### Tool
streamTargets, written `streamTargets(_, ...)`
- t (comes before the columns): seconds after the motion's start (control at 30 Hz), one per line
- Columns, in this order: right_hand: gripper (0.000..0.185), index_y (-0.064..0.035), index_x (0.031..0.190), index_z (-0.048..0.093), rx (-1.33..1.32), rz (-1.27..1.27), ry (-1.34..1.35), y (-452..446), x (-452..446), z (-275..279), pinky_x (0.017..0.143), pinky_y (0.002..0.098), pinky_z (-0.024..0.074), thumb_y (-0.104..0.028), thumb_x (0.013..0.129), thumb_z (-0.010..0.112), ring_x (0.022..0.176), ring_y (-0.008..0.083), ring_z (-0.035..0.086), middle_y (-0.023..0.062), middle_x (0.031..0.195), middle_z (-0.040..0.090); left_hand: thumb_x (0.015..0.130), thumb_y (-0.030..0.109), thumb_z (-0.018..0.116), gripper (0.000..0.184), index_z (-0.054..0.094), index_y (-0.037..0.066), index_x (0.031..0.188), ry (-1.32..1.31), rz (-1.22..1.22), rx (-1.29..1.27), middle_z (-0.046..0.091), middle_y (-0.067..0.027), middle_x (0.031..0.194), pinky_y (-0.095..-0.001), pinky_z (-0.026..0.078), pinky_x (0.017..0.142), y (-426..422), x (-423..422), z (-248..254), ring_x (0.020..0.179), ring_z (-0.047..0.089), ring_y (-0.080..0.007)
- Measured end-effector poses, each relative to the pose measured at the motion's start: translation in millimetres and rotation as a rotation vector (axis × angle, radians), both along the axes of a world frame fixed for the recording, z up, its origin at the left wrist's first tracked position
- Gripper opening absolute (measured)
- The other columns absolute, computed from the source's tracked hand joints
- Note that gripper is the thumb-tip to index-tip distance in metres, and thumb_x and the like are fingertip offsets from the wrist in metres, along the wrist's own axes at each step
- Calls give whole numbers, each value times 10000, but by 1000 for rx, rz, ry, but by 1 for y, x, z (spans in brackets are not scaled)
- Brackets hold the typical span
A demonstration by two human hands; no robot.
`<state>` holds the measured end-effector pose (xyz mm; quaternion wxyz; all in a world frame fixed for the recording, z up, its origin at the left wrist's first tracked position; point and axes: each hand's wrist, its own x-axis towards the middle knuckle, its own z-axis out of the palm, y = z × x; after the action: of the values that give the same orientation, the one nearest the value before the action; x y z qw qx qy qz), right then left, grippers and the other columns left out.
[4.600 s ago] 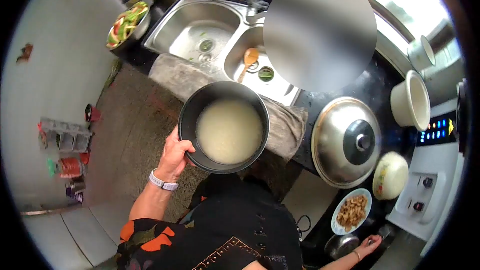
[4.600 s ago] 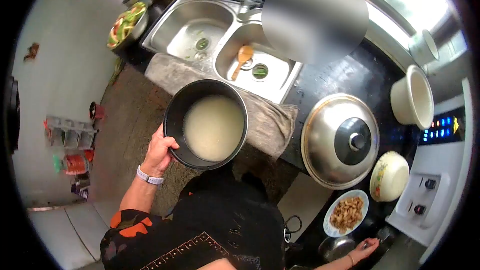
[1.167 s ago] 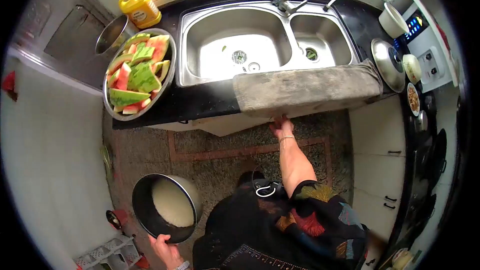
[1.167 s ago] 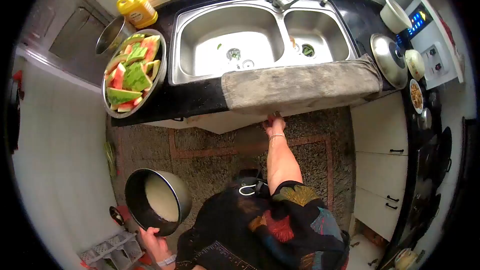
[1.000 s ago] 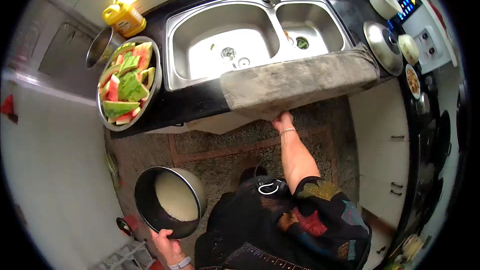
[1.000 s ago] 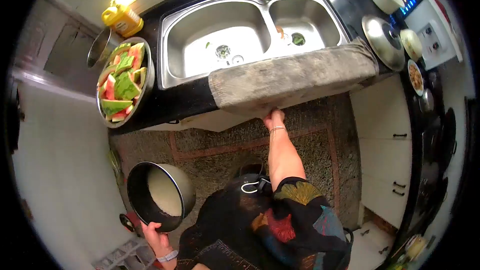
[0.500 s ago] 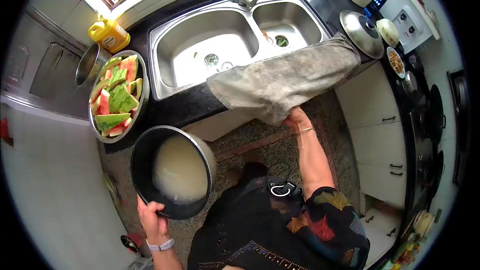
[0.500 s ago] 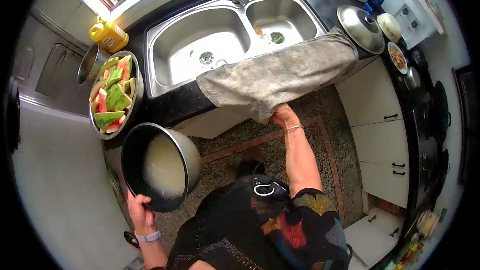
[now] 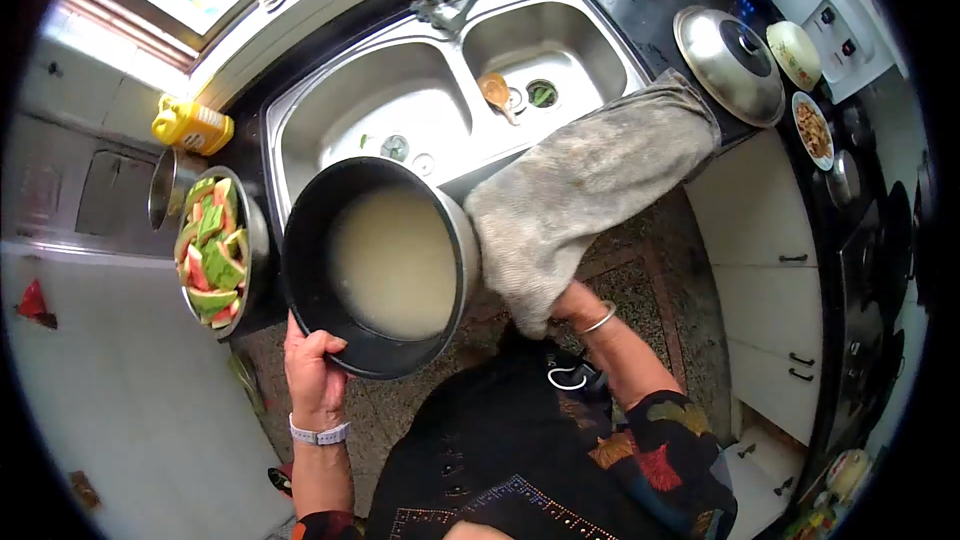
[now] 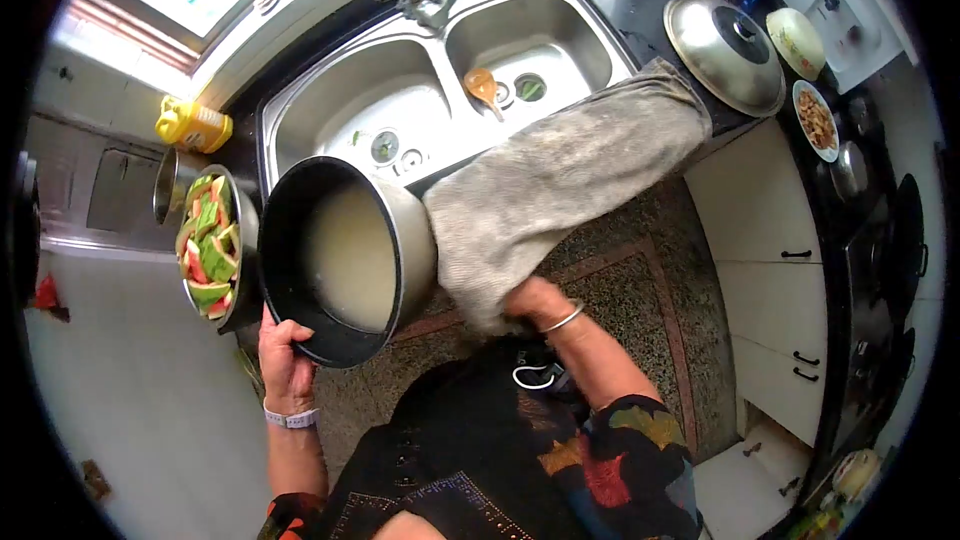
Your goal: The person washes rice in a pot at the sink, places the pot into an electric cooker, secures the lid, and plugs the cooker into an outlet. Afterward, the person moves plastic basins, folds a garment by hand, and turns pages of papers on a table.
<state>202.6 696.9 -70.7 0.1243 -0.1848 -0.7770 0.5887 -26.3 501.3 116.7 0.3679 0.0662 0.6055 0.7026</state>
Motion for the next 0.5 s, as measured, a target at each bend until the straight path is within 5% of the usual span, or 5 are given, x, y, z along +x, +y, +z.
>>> streamTargets(0.07,578,-61,1412,427,127,-193,219,-18,-20,-58,1129,386,310,-223,911,667,1306,262,433,122,1424,461,642,-142,427,768,412,40,1388,-49,-24,-27,600,-100,1082,-303,566,562,26,15,-3,772,643,-209)
streamTargets(0.17,527,-39,1450,348,-310,-201,200,13,-31,9,1130,366,314,-218,990,531,1327,233,390,119,1433,423,647,-137,429,750,412,41,1375,-78,121,-78,594,-105,1038,-295,526,411,65,37,-13,642,623,-211)
streamTargets(0.23,507,-19,1462,325,-583,-283,144,40,-31,50,1122,364,337,-218,1020,473,1327,221,388,119,1450,414,641,-138,431,748,416,34,1369,-47,-4,-94,594,-107,1048,-297,560,509,78,38,-8,712,633,-212)
streamTargets(0.47,520,-20,1476,315,-1278,8,602,139,-60,-5,1113,369,360,-282,1040,424,1324,209,394,122,1476,404,605,-145,427,755,433,-2,1345,2,-153,-163,598,-116,1100,-313,589,696,109,46,-2,868,642,-244)
streamTargets(0.5,522,-21,1476,316,-1391,41,637,139,-63,-10,1115,368,357,-283,1039,428,1323,207,395,120,1474,405,594,-147,427,755,447,-4,1335,-4,-126,-129,599,-122,1134,-326,569,814,117,55,-3,944,631,-252)
